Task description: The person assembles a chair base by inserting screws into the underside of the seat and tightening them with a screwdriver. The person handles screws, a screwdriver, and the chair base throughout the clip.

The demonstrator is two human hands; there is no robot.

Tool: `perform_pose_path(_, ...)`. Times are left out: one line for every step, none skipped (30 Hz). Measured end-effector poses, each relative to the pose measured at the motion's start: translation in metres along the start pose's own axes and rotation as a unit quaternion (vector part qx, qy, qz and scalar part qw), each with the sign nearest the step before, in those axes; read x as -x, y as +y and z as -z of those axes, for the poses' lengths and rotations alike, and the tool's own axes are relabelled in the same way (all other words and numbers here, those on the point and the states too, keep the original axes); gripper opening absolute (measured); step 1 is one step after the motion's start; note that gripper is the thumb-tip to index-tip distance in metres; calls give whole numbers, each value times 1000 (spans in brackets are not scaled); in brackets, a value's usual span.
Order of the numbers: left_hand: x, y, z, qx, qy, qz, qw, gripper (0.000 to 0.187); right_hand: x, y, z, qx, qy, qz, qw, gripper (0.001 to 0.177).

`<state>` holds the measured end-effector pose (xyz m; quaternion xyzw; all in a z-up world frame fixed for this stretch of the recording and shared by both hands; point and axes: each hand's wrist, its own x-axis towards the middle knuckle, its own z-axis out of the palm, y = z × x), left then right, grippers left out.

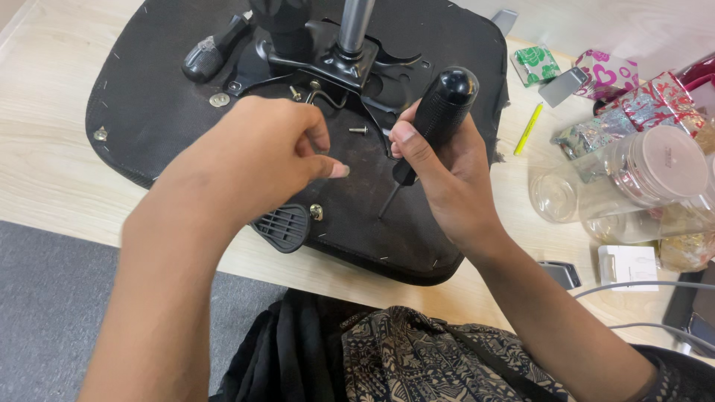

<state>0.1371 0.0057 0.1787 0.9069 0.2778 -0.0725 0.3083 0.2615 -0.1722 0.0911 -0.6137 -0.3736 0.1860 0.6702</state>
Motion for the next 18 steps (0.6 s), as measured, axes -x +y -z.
perform_pose_path(12,1,3,29,-53,43,997,32,-2,-1,3,23,-2,-6,1000,17)
perform_pose_path(25,3,0,74,-107,48,990,32,-3,-1,7,41,-12,-15,999,20)
perform_pose_path(36,4,-3,116,-160,57,979,34,-5,-2,10,58,-24,-23,998,23)
perform_pose_path(44,3,-8,175,-211,27,961,37,-7,-3,14,76,-36,-31,996,27)
perform_pose_path(50,0,-14,116,-247,54,961,35,-8,-5,18,90,-48,-32,994,28)
perform_pose_path(58,-3,-25,56,-281,81,955,33,-9,-6,21,105,-61,-32,992,29)
perform_pose_path(66,-6,-38,44,-270,68,959,33,-9,-7,24,119,-72,-31,990,29)
perform_pose_path(72,-10,-51,32,-259,55,964,33,-9,-8,26,128,-67,-28,989,30)
perform_pose_path(74,-11,-69,67,-203,1,977,35,-8,-9,28,137,-61,-25,988,30)
perform_pose_path(74,-15,-84,102,-145,-52,983,39,-7,-10,28,145,-56,-22,988,30)
perform_pose_path(73,-18,-101,141,-93,-25,985,45,-5,-11,27,141,-58,-7,988,30)
perform_pose_path(72,-19,-118,178,-40,2,983,51,-4,-12,26,137,-60,8,989,29)
perform_pose_path(69,-21,-133,226,28,45,973,49,-2,-14,25,133,-60,23,989,28)
perform_pose_path(67,-22,-147,271,95,88,954,47,-2,-15,24,121,-57,31,991,30)
perform_pose_path(64,-25,-158,315,160,131,926,45,-2,-17,23,109,-55,39,992,31)
perform_pose_path(61,-29,-165,340,201,145,907,40,-3,-19,21,98,-52,47,993,32)
perform_pose_path(57,-33,-171,364,241,160,885,36,-4,-20,19,88,-53,50,993,31)
perform_pose_path(53,-35,-176,387,280,174,861,33,-5,-21,16,79,-53,54,994,31)
